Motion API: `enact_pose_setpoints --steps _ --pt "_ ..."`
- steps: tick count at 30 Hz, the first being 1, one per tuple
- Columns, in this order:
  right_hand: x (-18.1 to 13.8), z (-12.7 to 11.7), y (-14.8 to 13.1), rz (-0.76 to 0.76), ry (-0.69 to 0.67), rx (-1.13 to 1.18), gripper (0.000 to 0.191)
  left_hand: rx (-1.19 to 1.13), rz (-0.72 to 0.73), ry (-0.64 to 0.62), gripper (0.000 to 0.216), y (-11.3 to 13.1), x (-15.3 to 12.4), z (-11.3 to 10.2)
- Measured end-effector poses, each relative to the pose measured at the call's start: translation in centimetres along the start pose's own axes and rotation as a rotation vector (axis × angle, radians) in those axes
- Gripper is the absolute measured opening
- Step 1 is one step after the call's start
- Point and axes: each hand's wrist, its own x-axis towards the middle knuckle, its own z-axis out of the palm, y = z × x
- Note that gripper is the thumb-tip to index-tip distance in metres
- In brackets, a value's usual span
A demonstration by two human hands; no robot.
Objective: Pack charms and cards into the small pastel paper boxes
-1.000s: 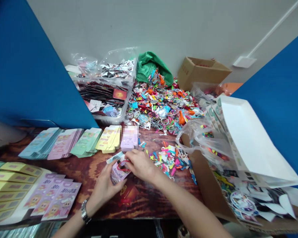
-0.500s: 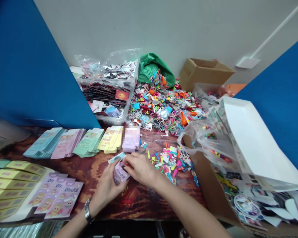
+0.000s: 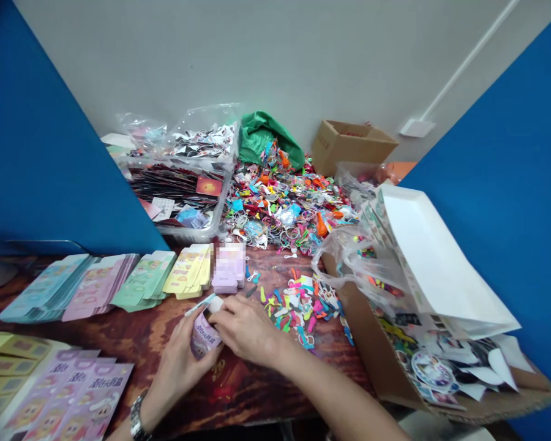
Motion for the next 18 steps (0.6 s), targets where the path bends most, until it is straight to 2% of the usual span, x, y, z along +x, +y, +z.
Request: enact_pose_setpoints --steps 2,4,7,8,10,13,18 --pt "-0.8 0.0 1.9 0.061 0.083 0.080 0.022 -0.005 -0.013 -0.008 0.067 -0.3 -0.1 -0.3" --pt "-2.2 0.2 4.7 0.197 0.149 0.055 0.024 -0.004 -0.036 -0.008 0.067 -0.6 -0.3 -0.5" --pt "-5.5 1.4 9.0 0.480 0.191 -0.157 0.034 -0.007 -0.067 -0.002 0.068 -1.2 -0.6 -0.5" --pt "-6.6 2.0 10.1 0.523 0.187 -0.225 0.040 -0.009 -0.067 -0.002 0.069 -1.3 -0.7 -0.5" --pt "-8.3 3.2 11.3 0.491 0.142 -0.300 0.050 -0.010 -0.053 -0.014 0.068 -1.3 -0.7 -0.3" --pt "-8.7 4.6 11.4 0.370 0.077 -0.318 0.044 -0.013 -0.021 -0.041 0.065 -0.8 -0.5 0.0" --pt "-4.4 4.8 10.9 0.358 0.081 -0.269 0.034 0.001 0.003 -0.049 0.064 0.1 -0.4 -0.1"
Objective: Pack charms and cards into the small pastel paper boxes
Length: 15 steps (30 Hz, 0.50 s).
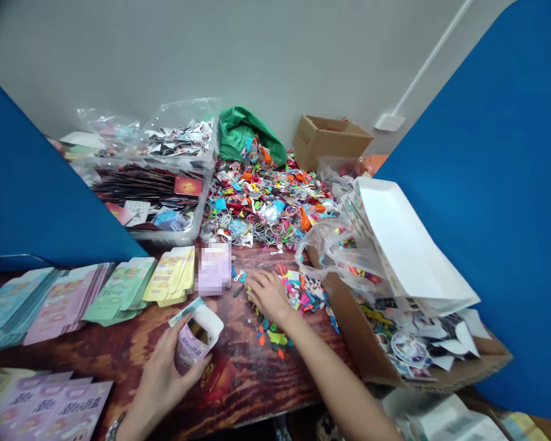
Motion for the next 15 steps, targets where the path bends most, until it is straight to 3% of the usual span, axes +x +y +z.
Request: enact_pose_setpoints --steps 6,11,15 --pt "4.0 0.6 -0.8 -0.064 -0.053 0.025 0.032 0.020 -0.027 0.055 0.068 -0.4 -0.7 -0.7" --pt "4.4 1.1 -0.7 -0.034 -0.063 0.012 0.052 0.020 -0.037 0.049 0.066 -0.7 -0.9 -0.4" --pt "3.7 1.0 -0.2 -0.013 -0.076 0.005 0.048 0.032 -0.023 0.046 0.067 -0.5 -0.8 -0.2"
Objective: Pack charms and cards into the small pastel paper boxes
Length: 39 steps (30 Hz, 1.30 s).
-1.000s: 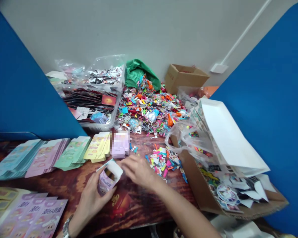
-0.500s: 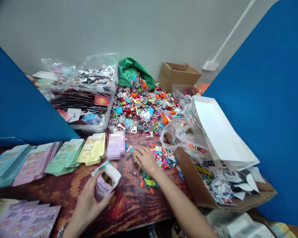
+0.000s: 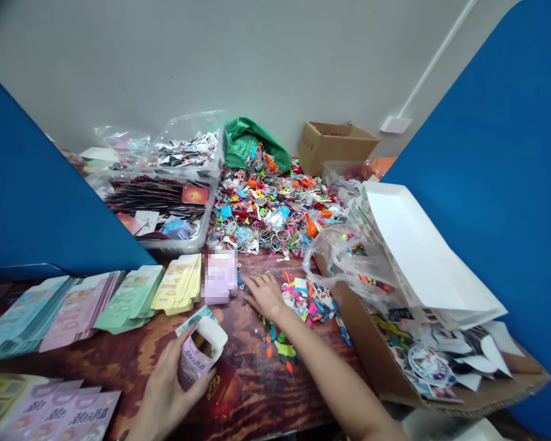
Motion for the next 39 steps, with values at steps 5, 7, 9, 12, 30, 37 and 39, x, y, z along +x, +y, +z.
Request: enact_pose_setpoints --steps 5,7,9,12,30,37,39 --pt "-1.0 -0.7 1.0 0.032 -0.024 -0.020 0.035 -0.006 -0.005 -0.021 0.066 -0.3 -0.1 0.0" --pt "-0.7 -0.9 1.0 0.019 -0.031 -0.021 0.032 -0.002 -0.016 -0.037 0.065 -0.1 -0.1 0.1" --pt "-0.2 -0.8 0.8 -0.004 -0.035 -0.017 0.033 0.002 -0.020 -0.058 0.066 0.2 0.0 0.1" --pt "0.0 -0.7 0.4 -0.035 -0.042 -0.010 0.030 -0.001 0.008 -0.049 0.068 0.4 0.0 -0.1" --pt "4.1 -0.5 3.3 -0.010 0.003 -0.027 0.036 0.053 0.101 -0.040 0.069 -1.0 -0.4 0.2" --pt "3.2 -0.3 1.6 -0.124 -0.036 0.018 0.026 0.073 0.088 -0.083 0.070 -1.2 -0.4 0.3" --pt "4.1 -0.3 1.6 -0.085 -0.016 0.021 0.029 0.069 0.081 -0.091 0.070 -0.9 -0.3 0.3"
